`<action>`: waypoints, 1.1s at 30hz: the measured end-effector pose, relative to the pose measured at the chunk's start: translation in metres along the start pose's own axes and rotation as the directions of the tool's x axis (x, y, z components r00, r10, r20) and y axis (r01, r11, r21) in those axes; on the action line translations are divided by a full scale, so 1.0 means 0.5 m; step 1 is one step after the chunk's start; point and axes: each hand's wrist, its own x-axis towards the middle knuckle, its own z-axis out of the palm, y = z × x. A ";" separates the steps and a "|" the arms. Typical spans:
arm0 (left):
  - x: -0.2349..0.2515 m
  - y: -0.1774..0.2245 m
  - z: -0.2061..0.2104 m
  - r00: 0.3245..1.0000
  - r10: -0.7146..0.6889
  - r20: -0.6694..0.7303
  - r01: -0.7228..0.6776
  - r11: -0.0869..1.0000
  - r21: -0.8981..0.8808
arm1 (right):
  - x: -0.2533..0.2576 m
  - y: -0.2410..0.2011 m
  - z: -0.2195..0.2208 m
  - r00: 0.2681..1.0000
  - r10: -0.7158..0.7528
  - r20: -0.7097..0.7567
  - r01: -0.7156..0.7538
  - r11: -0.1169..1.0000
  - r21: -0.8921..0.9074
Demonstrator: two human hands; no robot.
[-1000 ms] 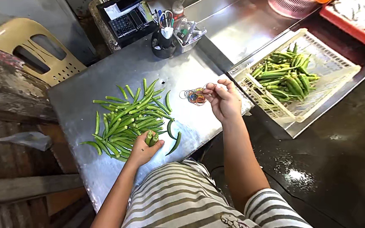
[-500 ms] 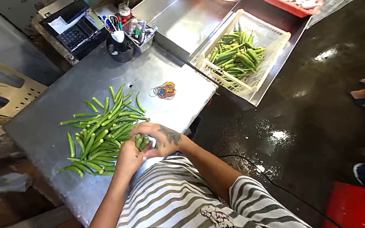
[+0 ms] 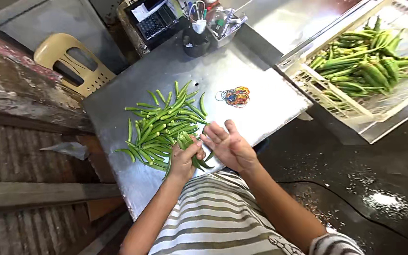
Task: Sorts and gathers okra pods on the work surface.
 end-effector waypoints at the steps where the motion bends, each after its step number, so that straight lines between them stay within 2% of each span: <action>1: 0.004 -0.005 0.008 0.994 0.109 0.005 -0.109 0.987 0.120 | 0.009 0.013 0.001 1.000 -0.014 -0.025 0.013 0.999 -0.034; 2: 0.007 -0.006 0.010 0.975 0.222 0.032 -0.221 0.928 0.299 | 0.017 0.020 0.004 0.999 -0.020 -0.031 0.016 0.993 -0.117; 3: 0.006 -0.004 0.008 0.952 0.294 0.084 -0.296 0.814 0.500 | 0.020 0.022 0.008 1.000 -0.022 -0.022 0.016 0.968 -0.250; 4: 0.004 0.001 0.003 0.933 0.328 0.150 -0.335 0.632 0.699 | 0.022 0.018 0.013 1.000 -0.021 0.004 0.020 0.911 -0.412; 5: 0.002 0.009 -0.001 0.918 0.333 0.215 -0.344 0.400 0.849 | 0.027 0.010 0.019 0.999 -0.021 0.028 0.033 0.823 -0.567; 6: -0.002 0.018 0.000 0.906 0.326 0.271 -0.337 0.168 0.926 | 0.032 0.001 0.027 0.999 -0.021 0.046 0.046 0.730 -0.682; 7: -0.007 0.024 0.004 0.900 0.305 0.313 -0.323 -0.016 0.946 | 0.035 -0.008 0.035 0.998 -0.019 0.057 0.056 0.651 -0.757; 8: -0.013 0.028 0.008 0.903 0.268 0.337 -0.311 -0.135 0.941 | 0.036 -0.014 0.041 0.997 -0.019 0.073 0.070 0.591 -0.804; 11: -0.023 0.029 0.022 0.920 0.220 0.325 -0.263 -0.271 0.926 | 0.029 -0.036 0.050 0.990 0.006 0.140 0.121 0.466 -0.877; 14: -0.031 0.036 0.033 0.940 0.179 0.291 -0.233 -0.286 0.929 | 0.012 -0.064 0.048 0.990 0.064 0.127 0.096 0.356 -0.930; 17: -0.037 0.038 0.043 0.961 0.052 0.273 -0.258 -0.200 0.945 | -0.006 -0.081 0.039 0.956 0.275 0.097 0.008 0.307 -0.952; 18: -0.037 0.035 0.043 0.953 0.024 0.302 -0.295 -0.156 0.943 | -0.009 -0.086 0.032 0.938 0.329 0.110 -0.003 0.323 -0.946; 20: -0.036 0.031 0.040 0.913 0.056 0.404 -0.401 -0.055 0.914 | -0.015 -0.125 0.007 0.937 0.332 0.106 -0.047 0.422 -0.905; 21: -0.035 0.033 0.041 0.890 0.110 0.442 -0.443 -0.014 0.896 | -0.021 -0.164 -0.008 0.956 0.290 0.041 -0.102 0.461 -0.881; 23: -0.030 0.046 0.039 0.853 0.226 0.471 -0.490 0.034 0.871 | -0.043 -0.262 -0.049 0.973 0.121 -0.197 -0.231 0.482 -0.845; 24: -0.027 0.054 0.034 0.848 0.253 0.466 -0.492 0.051 0.869 | -0.052 -0.314 -0.072 0.947 -0.009 -0.322 -0.278 0.481 -0.831; 26: -0.018 0.070 0.015 0.882 0.223 0.415 -0.443 0.090 0.892 | -0.059 -0.409 -0.121 0.809 -0.334 -0.483 -0.284 0.497 -0.820; 28: -0.011 0.075 -0.006 0.935 0.134 0.329 -0.344 0.118 0.931 | -0.046 -0.500 -0.167 0.623 -0.589 -0.515 -0.198 0.518 -0.832; 29: -0.011 0.073 -0.016 0.952 0.086 0.293 -0.301 0.118 0.946 | -0.037 -0.540 -0.187 0.548 -0.664 -0.508 -0.142 0.525 -0.839; 30: -0.013 0.070 -0.025 0.963 0.043 0.268 -0.271 0.108 0.957 | -0.030 -0.575 -0.207 0.508 -0.703 -0.499 -0.115 0.519 -0.847; 31: -0.016 0.064 -0.032 0.967 0.004 0.253 -0.252 0.095 0.963 | -0.026 -0.600 -0.228 0.496 -0.719 -0.488 -0.155 0.479 -0.864; 33: -0.029 0.051 -0.043 0.965 -0.065 0.253 -0.247 0.089 0.965 | -0.026 -0.620 -0.270 0.511 -0.694 -0.507 -0.379 0.348 -0.858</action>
